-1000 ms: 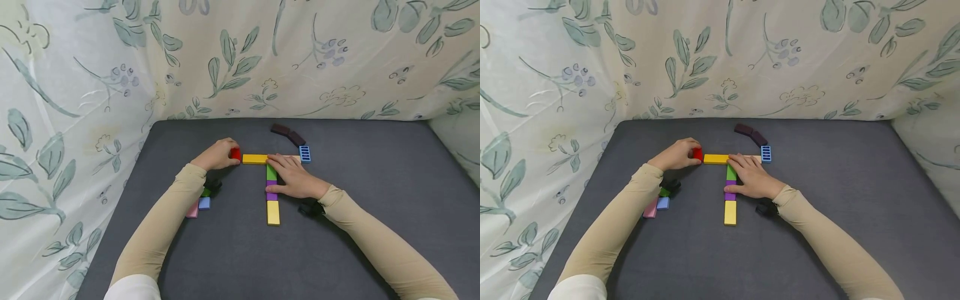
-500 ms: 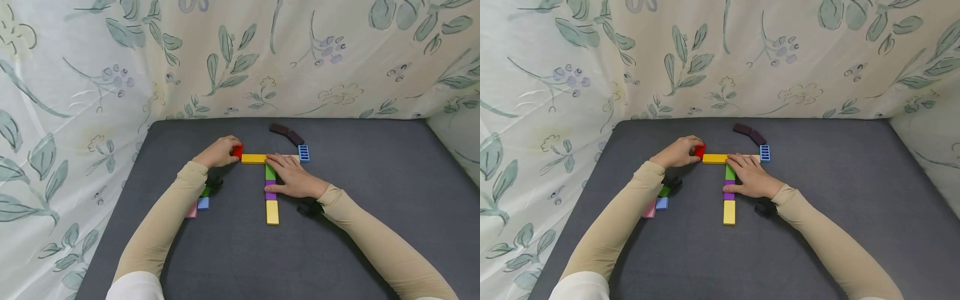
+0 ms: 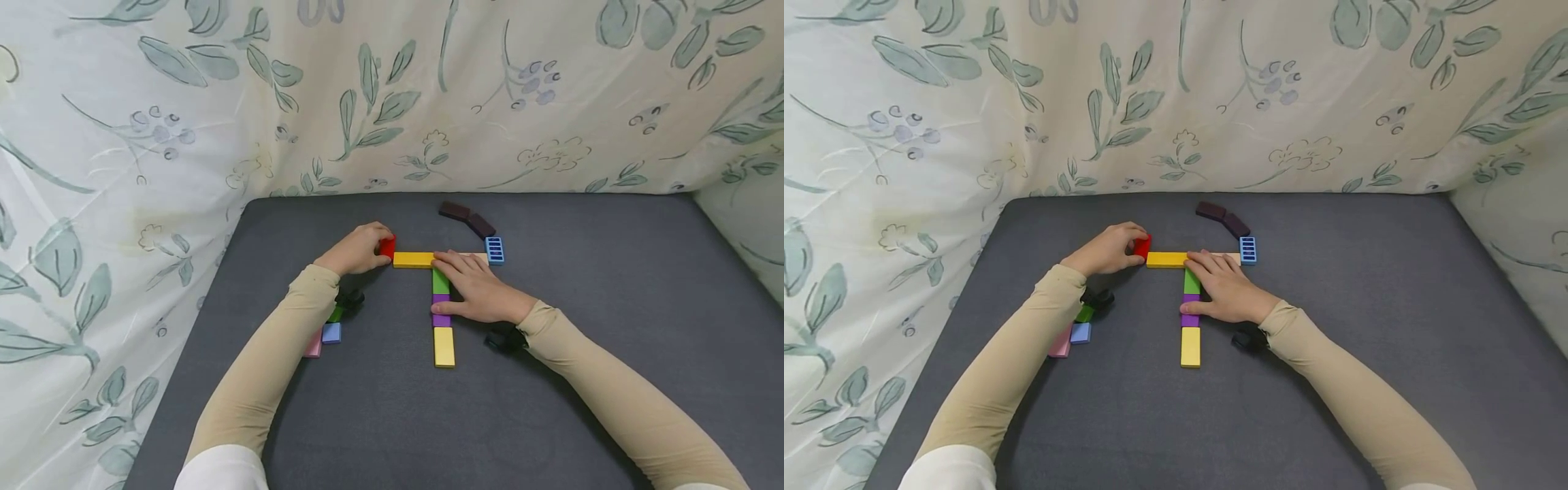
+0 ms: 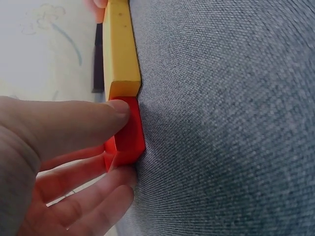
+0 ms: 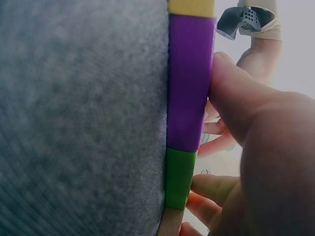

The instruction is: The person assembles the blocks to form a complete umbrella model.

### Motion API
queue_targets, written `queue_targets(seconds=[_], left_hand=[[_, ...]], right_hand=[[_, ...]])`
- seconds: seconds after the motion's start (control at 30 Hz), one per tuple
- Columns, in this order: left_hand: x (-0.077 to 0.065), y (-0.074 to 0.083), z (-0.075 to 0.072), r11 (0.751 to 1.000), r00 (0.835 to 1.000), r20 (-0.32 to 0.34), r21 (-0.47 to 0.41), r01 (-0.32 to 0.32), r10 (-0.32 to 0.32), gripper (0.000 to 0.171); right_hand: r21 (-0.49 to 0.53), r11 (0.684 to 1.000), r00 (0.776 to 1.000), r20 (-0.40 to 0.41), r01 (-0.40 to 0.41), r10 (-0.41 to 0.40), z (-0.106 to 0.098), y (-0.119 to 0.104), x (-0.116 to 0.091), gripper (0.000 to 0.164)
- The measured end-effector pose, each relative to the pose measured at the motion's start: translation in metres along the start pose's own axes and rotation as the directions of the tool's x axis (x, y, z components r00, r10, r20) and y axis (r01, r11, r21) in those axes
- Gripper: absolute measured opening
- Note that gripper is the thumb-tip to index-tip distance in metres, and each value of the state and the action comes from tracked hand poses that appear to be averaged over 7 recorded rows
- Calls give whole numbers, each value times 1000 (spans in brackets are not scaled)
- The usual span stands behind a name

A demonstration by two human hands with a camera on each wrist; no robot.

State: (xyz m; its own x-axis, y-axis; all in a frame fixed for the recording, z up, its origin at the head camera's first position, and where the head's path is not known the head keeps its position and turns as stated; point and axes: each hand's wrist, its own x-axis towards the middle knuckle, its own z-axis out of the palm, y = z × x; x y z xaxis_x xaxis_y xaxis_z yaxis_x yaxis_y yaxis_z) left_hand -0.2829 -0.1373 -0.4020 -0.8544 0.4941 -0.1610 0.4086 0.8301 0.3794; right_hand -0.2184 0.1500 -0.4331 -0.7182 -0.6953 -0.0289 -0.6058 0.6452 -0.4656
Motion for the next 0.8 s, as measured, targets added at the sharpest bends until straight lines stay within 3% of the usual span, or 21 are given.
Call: queue_targets(seconds=[0.27,0.43,0.63,0.8], left_hand=[[-1,3,-1,1000,1000,-8,3,15,-15,52],[-8,0,-4,998,999,-27,-49,27,-29,59],[-37,-13,-27,997,992,-102,-48,65,-70,60],[-72,-30,-47,989,984,-108,-58,133,-139,58]], right_hand=[[-5,1000,1000,7,-2,2,-1,0,1,91],[1,1000,1000,11,2,-2,-1,-1,1,91],[14,1000,1000,15,4,-4,-2,-2,0,91],[7,1000,1000,11,-2,2,-2,-1,-1,91]])
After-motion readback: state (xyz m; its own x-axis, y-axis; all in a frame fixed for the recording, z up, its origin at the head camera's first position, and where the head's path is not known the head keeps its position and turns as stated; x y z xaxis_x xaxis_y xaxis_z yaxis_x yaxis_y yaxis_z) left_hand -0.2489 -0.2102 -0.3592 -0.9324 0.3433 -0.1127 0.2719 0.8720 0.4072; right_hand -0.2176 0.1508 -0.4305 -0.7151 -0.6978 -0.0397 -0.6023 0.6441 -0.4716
